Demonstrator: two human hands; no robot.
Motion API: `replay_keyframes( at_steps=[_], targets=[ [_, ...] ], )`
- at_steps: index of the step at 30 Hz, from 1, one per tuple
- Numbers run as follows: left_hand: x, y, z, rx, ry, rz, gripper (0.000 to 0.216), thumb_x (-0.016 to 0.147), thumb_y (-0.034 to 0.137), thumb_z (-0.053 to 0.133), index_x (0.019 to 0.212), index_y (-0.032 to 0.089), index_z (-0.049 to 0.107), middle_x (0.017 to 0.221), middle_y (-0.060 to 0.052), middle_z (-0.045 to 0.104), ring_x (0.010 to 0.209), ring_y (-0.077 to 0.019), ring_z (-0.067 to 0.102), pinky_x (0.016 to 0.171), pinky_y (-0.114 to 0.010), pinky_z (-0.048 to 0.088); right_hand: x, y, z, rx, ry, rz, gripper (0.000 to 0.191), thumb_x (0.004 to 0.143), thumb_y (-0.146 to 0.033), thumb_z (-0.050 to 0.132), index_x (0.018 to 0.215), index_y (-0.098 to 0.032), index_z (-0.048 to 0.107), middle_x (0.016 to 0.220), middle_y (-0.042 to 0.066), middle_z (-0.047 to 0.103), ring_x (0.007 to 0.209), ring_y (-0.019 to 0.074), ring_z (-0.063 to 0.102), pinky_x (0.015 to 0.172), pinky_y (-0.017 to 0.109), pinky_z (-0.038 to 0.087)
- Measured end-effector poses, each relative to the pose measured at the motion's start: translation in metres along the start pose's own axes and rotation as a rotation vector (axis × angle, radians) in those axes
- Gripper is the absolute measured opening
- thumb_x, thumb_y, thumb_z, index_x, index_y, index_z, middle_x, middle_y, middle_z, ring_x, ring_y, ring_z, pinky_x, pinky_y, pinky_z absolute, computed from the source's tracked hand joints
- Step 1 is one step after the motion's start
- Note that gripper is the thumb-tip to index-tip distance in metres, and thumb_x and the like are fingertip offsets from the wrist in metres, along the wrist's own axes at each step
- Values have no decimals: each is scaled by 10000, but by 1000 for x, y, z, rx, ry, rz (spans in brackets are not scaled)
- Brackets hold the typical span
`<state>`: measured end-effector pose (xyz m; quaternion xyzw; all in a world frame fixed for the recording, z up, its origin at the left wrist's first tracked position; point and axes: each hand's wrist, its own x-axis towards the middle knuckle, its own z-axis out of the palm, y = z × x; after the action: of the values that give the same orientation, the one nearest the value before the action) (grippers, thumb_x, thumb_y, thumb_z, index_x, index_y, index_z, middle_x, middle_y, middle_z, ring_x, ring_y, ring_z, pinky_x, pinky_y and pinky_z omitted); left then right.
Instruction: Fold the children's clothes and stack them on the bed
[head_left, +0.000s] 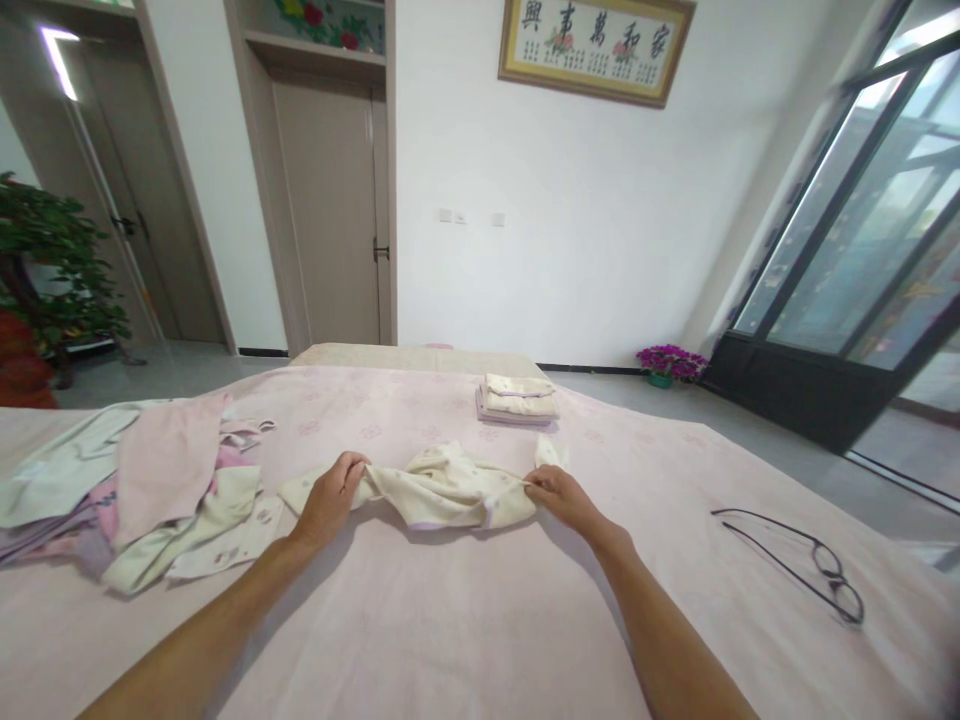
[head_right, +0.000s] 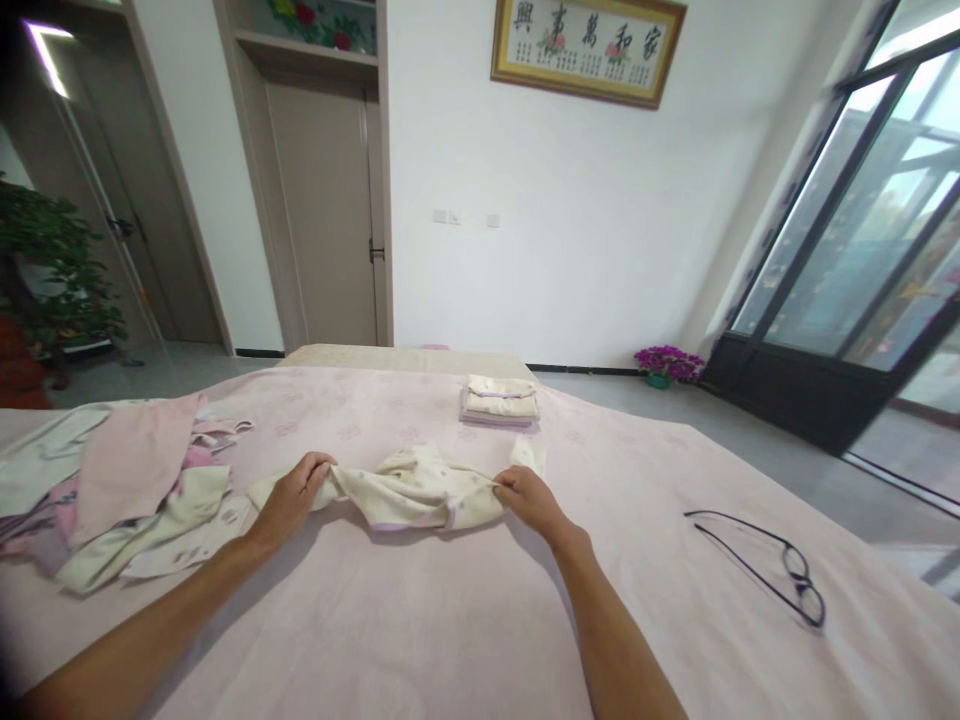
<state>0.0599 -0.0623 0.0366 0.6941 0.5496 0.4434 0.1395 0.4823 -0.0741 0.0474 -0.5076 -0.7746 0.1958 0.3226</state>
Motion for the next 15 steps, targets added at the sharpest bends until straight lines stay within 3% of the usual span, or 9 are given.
replay_keyframes(
  at_steps=[7, 11, 15],
  targets=[
    [60, 50, -59, 72, -181, 265, 409, 870, 568, 543, 1044, 210, 636, 988, -26, 666, 914, -212, 616, 818, -278, 457, 14, -23, -60, 376, 650, 64, 275, 855, -448, 559, 913, -193, 644, 818, -2, 644, 773, 164, 550, 712, 255, 422],
    [82, 82, -91, 71, -171, 331, 383, 867, 560, 542, 855, 197, 660, 837, -17, 628, 828, -188, 573, 735, -243, 443, 24, -52, -82, 329, 628, 85, 286, 796, -459, 626, 836, -177, 652, 739, -10, 622, 682, 147, 515, 605, 238, 394],
    [85, 111, -123, -105, 7, 193, 416, 883, 561, 514, 747, 172, 574, 660, 28, 510, 618, -118, 462, 528, -191, 363, 23, -94, -107, 575, 798, 43, 286, 779, -472, 665, 838, -197, 619, 639, -47, 562, 530, 108, 453, 485, 217, 354]
  ],
)
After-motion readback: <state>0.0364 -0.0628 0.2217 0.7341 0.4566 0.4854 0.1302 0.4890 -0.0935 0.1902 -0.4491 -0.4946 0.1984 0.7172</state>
